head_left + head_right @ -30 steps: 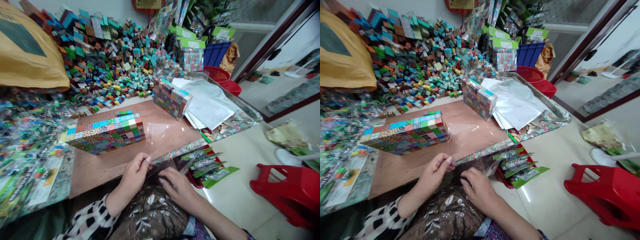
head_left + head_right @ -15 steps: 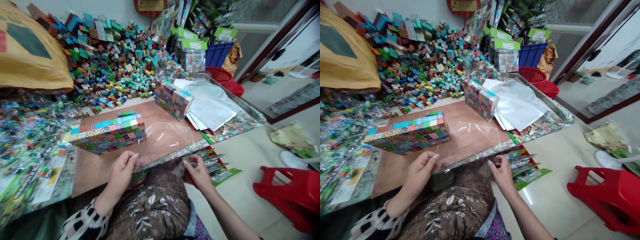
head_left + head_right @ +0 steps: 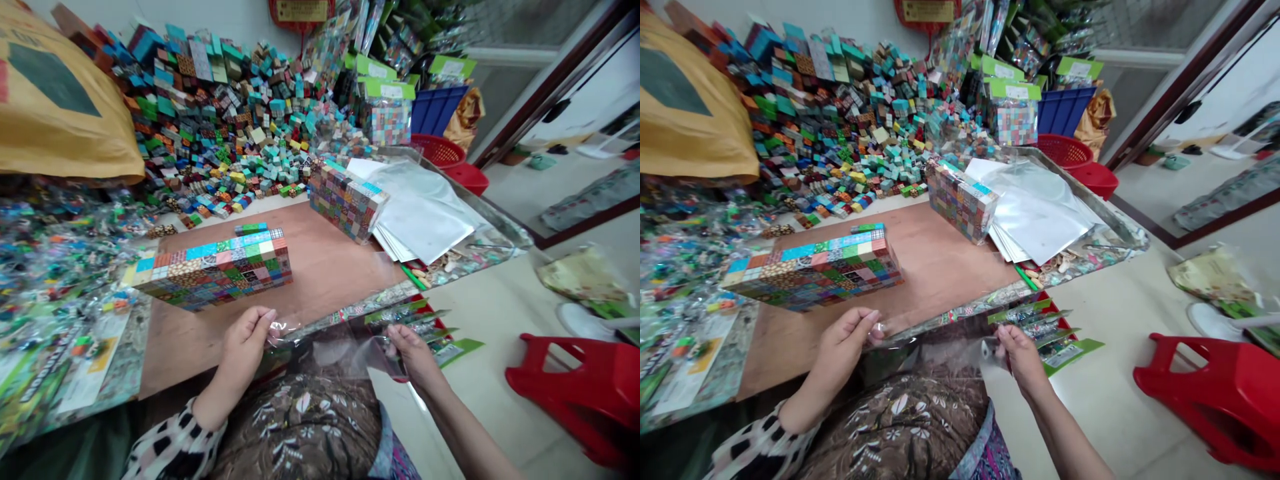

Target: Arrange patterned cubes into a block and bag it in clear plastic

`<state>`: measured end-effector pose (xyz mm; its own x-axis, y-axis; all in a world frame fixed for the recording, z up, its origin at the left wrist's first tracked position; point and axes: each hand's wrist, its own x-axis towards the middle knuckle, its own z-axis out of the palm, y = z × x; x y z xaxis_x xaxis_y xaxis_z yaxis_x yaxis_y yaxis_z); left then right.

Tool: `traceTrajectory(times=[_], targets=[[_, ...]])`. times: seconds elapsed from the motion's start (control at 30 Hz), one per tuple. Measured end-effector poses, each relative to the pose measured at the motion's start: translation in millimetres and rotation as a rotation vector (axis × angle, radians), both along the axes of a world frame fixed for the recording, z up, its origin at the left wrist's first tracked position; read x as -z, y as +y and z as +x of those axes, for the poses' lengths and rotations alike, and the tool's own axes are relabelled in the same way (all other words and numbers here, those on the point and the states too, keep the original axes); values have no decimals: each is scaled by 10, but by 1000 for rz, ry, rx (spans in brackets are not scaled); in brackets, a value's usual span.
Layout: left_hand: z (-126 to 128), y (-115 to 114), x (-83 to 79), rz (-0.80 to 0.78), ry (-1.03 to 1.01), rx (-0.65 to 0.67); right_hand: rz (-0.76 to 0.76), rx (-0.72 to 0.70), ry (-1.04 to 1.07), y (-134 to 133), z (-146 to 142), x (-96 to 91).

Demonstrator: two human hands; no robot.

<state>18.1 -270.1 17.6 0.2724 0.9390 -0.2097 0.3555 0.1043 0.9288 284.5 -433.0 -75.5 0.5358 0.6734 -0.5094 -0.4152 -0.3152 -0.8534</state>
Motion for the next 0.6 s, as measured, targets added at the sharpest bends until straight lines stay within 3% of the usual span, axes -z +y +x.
traceTrajectory(times=[0.33, 0.6], targets=[[23, 30, 14, 34, 141, 147, -27, -41, 140, -67, -353, 132], [21, 35, 100, 52, 161, 130, -6, -18, 111, -45, -145, 29]])
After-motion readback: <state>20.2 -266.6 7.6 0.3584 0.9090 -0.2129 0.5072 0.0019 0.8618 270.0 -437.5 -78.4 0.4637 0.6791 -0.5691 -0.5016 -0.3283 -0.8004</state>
